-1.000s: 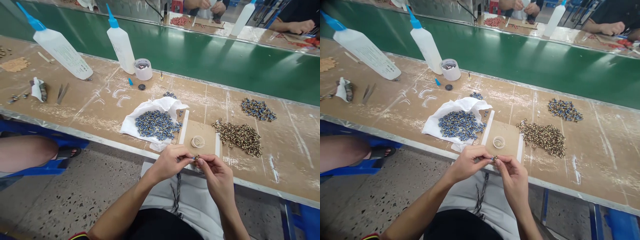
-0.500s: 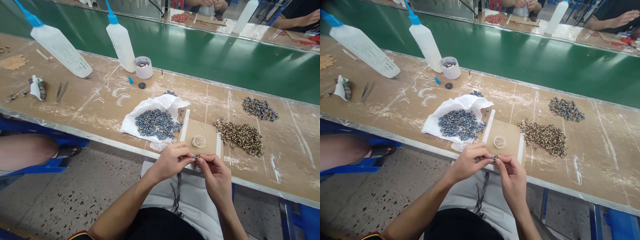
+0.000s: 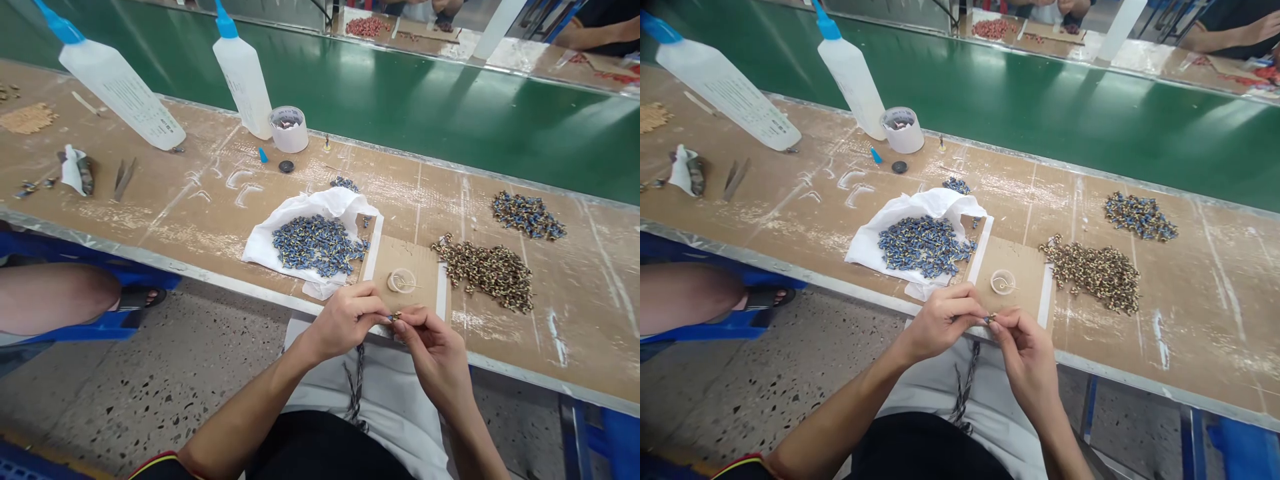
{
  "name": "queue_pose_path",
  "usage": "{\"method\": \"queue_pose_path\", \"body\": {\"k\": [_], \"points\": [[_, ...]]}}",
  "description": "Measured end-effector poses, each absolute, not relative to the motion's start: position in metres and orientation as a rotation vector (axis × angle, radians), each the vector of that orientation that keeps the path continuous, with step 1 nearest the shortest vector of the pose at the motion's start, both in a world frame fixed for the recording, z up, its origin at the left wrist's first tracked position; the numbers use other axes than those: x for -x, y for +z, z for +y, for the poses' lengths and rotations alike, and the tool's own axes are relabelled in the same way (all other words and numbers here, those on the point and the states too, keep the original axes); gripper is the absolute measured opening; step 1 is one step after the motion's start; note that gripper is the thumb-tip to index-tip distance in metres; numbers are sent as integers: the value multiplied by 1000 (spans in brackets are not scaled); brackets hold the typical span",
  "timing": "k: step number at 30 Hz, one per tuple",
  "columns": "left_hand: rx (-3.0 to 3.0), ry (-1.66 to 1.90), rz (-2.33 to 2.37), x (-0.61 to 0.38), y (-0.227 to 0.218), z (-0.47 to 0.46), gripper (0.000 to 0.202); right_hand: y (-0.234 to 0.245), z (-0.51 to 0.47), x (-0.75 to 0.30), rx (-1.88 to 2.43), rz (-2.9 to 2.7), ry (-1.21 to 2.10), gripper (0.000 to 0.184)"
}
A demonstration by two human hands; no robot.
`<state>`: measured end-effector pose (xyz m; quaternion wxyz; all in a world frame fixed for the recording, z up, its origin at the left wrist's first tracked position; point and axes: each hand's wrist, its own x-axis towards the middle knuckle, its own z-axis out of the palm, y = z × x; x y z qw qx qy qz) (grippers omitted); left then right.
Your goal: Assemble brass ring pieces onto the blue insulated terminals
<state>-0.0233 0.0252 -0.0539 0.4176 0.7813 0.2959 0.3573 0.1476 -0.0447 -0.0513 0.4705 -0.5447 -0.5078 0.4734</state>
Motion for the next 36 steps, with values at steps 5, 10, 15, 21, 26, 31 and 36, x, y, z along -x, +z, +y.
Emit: {"method": "queue_pose_path", "body": {"k": [5,10,15,21,26,31,36], "points": [[-2026,824,761,25,-51,26,16,-51,-44,-150,1360,-1357,1121,11],[-2118,675,758,25,-48,27,17,-53,-47,-148,1415,-1434,1062,18],[-2163,567,726,26,-47,28,15,-54,-45,-150,1413,-1544,1038,21],[-2123,593,699,28,-47,30,15,-54,-43,-154,1415,-1546,1097,20],[-2012,649,728,26,-45,33,14,-54,-43,-157,1355,-1307,1222,10],[-2059,582,670,25,-42,37,17,-54,-45,-158,1373,-1151,1232,9],[-2117,557,677,25,-41,37,23,-55,-45,-158,1384,-1081,1237,11]]}}
